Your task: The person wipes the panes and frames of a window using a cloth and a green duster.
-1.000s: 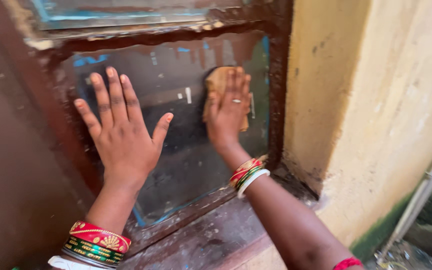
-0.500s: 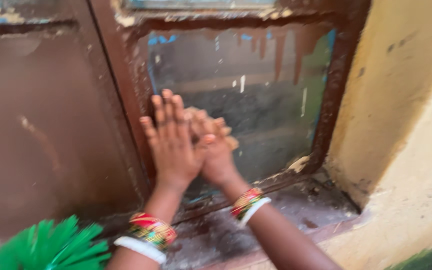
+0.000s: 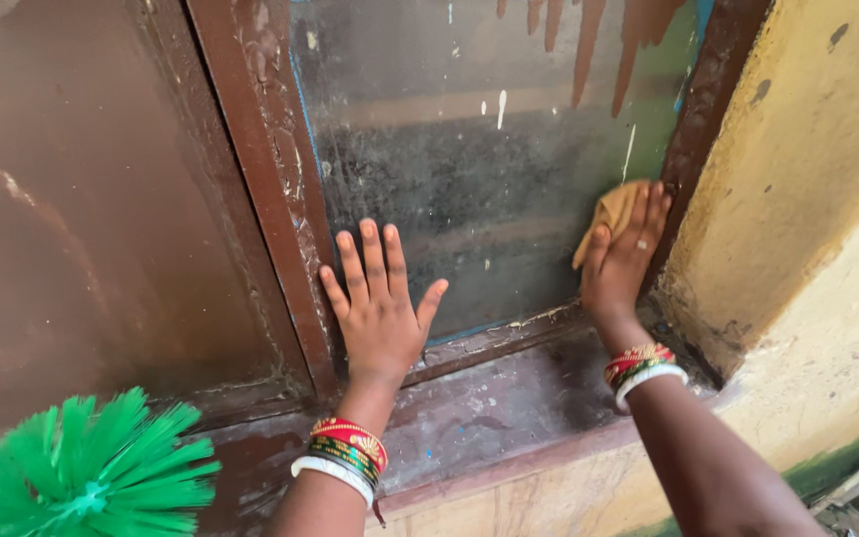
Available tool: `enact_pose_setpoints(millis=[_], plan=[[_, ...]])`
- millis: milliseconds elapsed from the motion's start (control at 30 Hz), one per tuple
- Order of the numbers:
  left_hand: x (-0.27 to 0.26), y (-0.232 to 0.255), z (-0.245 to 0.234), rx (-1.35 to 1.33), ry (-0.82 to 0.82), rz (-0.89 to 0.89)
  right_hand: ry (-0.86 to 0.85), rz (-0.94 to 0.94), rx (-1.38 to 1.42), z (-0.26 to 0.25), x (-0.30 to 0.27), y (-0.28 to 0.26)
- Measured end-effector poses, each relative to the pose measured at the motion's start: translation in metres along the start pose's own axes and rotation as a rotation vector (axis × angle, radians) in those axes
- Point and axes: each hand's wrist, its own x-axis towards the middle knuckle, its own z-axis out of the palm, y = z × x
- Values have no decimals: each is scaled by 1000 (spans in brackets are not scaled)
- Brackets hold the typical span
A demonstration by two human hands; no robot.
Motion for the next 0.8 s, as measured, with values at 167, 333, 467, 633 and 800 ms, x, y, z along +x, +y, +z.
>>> enact_pose_setpoints(millis=[167, 333, 467, 633, 800], plan=[[-13, -2, 7, -40, -69, 3, -59, 380, 27, 28, -44, -33], [-34, -6, 0, -109, -168, 21, -165, 133, 73, 54, -114, -135], [-63, -4, -13, -343, -135, -14, -367, -94, 132, 44, -136, -190], [-82, -2, -28, -395, -143, -86, -545, -406, 41, 26, -129, -175], [-66, 11, -42, -372, -139, -71, -525, -285, 48, 15, -102, -129]])
